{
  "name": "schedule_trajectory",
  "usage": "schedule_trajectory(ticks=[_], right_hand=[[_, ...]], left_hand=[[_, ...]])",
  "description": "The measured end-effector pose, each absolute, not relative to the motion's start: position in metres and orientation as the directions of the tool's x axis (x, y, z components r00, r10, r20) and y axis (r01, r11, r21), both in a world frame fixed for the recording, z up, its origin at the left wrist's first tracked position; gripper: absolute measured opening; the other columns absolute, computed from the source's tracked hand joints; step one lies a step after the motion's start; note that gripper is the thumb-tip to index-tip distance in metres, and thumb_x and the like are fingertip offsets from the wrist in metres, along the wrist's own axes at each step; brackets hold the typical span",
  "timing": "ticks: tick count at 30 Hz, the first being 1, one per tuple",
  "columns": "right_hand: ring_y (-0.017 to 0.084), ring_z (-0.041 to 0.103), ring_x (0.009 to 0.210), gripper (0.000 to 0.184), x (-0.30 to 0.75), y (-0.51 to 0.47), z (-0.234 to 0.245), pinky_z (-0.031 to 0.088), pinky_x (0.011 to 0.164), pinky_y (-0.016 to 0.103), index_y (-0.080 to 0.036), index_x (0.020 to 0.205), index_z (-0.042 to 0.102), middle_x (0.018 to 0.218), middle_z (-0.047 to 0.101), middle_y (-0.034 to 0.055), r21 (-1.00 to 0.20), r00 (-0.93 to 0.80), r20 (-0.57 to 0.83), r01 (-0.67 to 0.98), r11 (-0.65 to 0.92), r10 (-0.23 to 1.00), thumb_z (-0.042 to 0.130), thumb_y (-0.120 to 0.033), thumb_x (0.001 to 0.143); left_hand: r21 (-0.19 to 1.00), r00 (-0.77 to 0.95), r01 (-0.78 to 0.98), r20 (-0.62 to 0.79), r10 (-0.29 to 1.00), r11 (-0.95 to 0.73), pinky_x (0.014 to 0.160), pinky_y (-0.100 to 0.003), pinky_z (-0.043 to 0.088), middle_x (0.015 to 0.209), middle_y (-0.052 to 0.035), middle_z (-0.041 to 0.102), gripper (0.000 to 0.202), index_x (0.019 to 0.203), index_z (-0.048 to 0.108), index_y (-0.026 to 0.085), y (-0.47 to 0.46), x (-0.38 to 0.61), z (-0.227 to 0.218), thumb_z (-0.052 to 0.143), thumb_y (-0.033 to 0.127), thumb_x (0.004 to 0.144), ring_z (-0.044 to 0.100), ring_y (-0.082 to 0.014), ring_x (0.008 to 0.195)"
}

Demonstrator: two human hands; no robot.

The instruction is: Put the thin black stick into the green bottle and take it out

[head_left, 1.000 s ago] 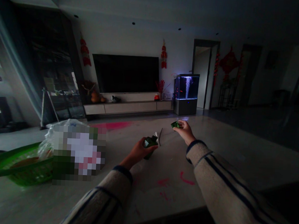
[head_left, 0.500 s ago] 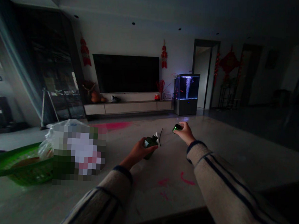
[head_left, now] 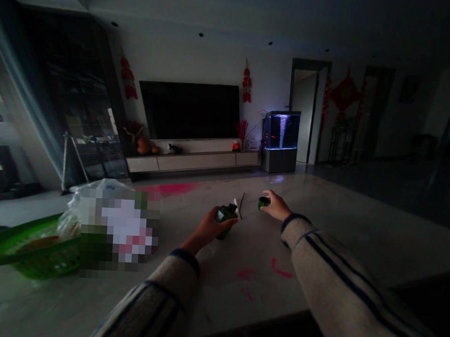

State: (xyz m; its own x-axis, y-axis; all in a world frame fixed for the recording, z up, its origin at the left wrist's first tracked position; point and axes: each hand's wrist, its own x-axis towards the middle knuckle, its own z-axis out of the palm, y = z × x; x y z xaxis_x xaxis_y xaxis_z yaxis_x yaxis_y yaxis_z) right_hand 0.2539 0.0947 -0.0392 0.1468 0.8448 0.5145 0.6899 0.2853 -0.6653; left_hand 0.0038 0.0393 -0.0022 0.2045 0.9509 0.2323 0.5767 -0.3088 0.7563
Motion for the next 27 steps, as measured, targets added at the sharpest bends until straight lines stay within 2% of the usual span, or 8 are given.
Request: schedule_trajectory(ticks=[10,15,24,27], right_hand=[[0.015,0.057,0.079,0.059,0.257,0.101,-0.043,0.043,0.076,0.031,-0.018,0.105,0.051,0.085,0.059,0.0021,-0.742,0.181,0.461,0.615,0.266,0.869,0.07,-0.016,0.049],[0.017,0.057,0.082,0.06,0.26,0.104,-0.049,0.043,0.077,0.031,-0.017,0.104,0.051,0.089,0.06,0.0041,-0.726,0.15,0.429,0.643,0.241,0.891,0.071,-0.014,0.047],[0.018,0.058,0.086,0.066,0.261,0.106,-0.053,0.043,0.08,0.033,-0.017,0.105,0.051,0.093,0.06,0.0053,-0.738,0.133,0.385,0.638,0.218,0.913,0.073,-0.015,0.043],[0.02,0.055,0.095,0.065,0.256,0.101,-0.046,0.041,0.084,0.035,-0.015,0.107,0.05,0.103,0.057,0.0099,-0.7,0.148,0.45,0.671,0.246,0.88,0.073,-0.022,0.046]], left_hand=[[0.778,0.208,0.546,0.234,0.95,-0.311,0.054,-0.023,0.045,0.079,-0.0038,0.06,0.064,0.102,0.053,0.016,0.042,0.003,-0.005,0.066,0.055,0.054,0.057,-0.0148,0.065],[0.78,0.221,0.535,0.242,0.945,-0.325,0.054,-0.023,0.046,0.08,-0.0043,0.06,0.062,0.103,0.053,0.015,0.041,0.004,-0.004,0.066,0.053,0.055,0.057,-0.0143,0.065],[0.749,0.215,0.579,0.239,0.947,-0.321,0.055,-0.024,0.045,0.078,-0.0045,0.058,0.07,0.106,0.052,0.014,0.043,0.002,-0.005,0.064,0.059,0.053,0.057,-0.0166,0.067],[0.744,0.22,0.583,0.241,0.945,-0.326,0.056,-0.024,0.045,0.079,-0.0044,0.058,0.07,0.105,0.052,0.014,0.043,0.002,-0.006,0.063,0.06,0.054,0.056,-0.0161,0.067]])
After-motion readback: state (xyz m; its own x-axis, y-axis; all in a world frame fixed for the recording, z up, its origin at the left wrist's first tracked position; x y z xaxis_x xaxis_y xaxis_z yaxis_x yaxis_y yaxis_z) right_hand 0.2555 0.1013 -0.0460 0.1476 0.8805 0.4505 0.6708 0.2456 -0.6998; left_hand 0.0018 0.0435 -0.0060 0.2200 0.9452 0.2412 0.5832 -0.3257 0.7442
